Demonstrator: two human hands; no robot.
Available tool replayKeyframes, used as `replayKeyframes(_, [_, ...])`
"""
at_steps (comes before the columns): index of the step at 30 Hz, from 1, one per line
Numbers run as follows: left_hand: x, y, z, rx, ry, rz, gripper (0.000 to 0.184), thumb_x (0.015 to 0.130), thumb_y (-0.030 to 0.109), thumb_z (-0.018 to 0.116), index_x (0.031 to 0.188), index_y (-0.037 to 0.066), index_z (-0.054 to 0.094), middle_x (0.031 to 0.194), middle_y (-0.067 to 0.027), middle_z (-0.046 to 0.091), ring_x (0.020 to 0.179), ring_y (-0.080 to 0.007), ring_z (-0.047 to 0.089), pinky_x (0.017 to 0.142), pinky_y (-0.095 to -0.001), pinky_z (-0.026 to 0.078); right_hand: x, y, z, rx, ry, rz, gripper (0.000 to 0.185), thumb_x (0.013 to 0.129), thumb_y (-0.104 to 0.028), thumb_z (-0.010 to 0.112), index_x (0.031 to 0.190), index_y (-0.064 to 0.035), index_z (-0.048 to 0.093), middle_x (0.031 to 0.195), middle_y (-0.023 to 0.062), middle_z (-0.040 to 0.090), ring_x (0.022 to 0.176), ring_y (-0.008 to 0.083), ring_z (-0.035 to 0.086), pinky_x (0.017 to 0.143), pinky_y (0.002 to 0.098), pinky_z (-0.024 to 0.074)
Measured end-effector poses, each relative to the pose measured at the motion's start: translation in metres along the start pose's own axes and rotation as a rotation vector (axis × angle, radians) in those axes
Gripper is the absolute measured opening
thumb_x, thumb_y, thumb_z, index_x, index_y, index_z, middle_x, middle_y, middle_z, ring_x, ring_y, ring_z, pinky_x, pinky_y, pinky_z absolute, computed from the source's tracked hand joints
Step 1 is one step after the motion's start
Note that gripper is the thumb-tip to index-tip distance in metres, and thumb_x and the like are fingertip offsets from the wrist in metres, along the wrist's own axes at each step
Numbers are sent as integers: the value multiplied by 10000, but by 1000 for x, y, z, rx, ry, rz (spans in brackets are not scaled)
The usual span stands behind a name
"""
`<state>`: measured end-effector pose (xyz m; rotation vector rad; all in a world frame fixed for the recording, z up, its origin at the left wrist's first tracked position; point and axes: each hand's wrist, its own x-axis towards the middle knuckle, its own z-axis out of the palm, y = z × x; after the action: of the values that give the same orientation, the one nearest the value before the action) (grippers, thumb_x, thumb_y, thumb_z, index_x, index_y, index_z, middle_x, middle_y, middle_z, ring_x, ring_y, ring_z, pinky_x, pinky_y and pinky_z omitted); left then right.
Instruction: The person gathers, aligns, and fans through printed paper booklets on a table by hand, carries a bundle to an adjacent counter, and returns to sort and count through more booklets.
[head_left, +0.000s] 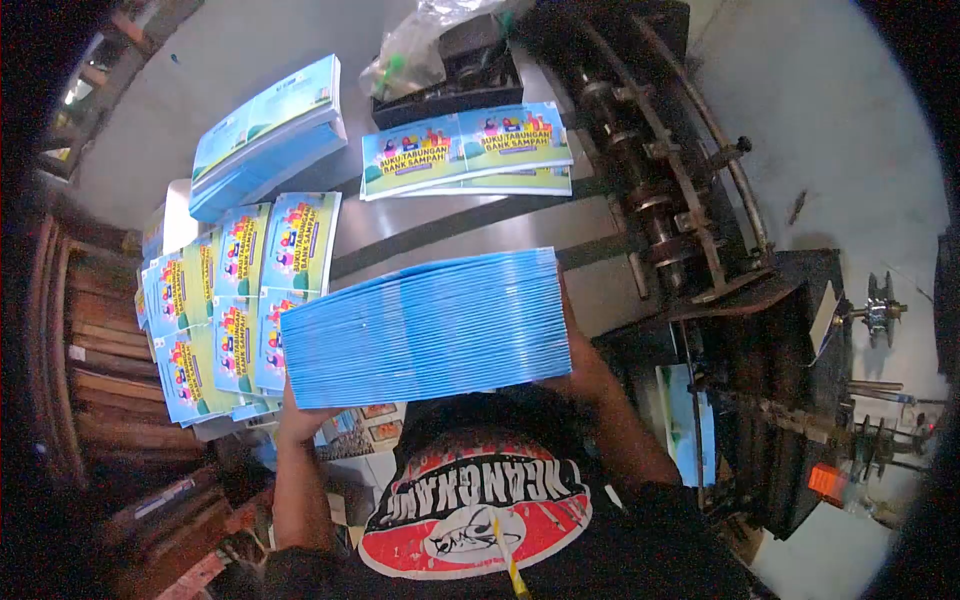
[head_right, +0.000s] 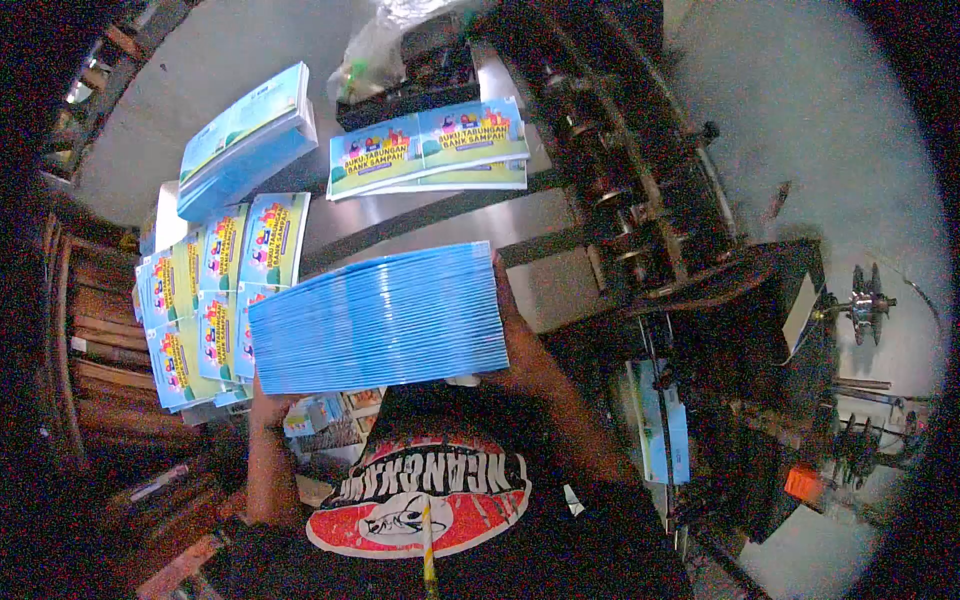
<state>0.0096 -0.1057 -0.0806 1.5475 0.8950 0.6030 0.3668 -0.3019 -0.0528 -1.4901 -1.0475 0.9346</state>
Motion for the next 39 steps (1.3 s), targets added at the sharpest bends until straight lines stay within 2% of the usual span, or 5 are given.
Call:
replayKeyframes(9, [-5, 2, -9, 55, 57, -370, 835, 548, 162, 895, 1256, 26, 475, 1130, -82, 619, 1006, -215, 602, 893, -370, 483, 1, 17, 2, -26, -1, -140, 1280, 654, -377, 849, 1512, -82, -54, 1572, 206, 60, 1432, 347, 169, 1136, 460, 224])
replayKeyframes(11, [-4, 9, -7, 209, -13, -159, 797, 549, 147, 889, 1230, 26, 495, 1111, -81, 628, 1005, -212, 604, 888, -371, 486, 3, 16, 2, -35, 0, -167, 1265, 666, -334, 848, 1509, -71, -57, 1572, 209, 52, 1436, 346, 153, 1142, 461, 205])
replayKeyframes(26, [-7, -15, -22, 234, -44, -113, 823, 579, 92, 870, 1279, 32, 441, 1134, -72, 600, 1021, -201, 591, 894, -369, 488, 3, 24, 4, -81, 30, -238, 1221, 680, -238, 841, 1502, -24, -38, 1568, 227, 37, 1449, 338, 92, 1161, 452, 127])
replayKeyframes(34, [0, -1, -11, 206, 47, -78, 1135, 546, 235, 913, 1442, 12, 253, 1311, -102, 496, 1174, -234, 502, 1016, -381, 394, -36, 4, -25, -34, -76, -37, 1478, 467, -592, 874, 1507, -40, -20, 1554, 249, 68, 1443, 376, 82, 1158, 479, 122])
replayKeyframes(39, [4, -1, -12, 64, 8, -105, 1071, 586, 239, 887, 1427, 1, 269, 1284, -112, 515, 1151, -241, 514, 1010, -378, 395, -70, 19, -10, -272, -90, -33, 1349, 542, -641, 813, 1509, -45, 86, 1549, 246, 105, 1440, 381, 96, 1149, 485, 139])
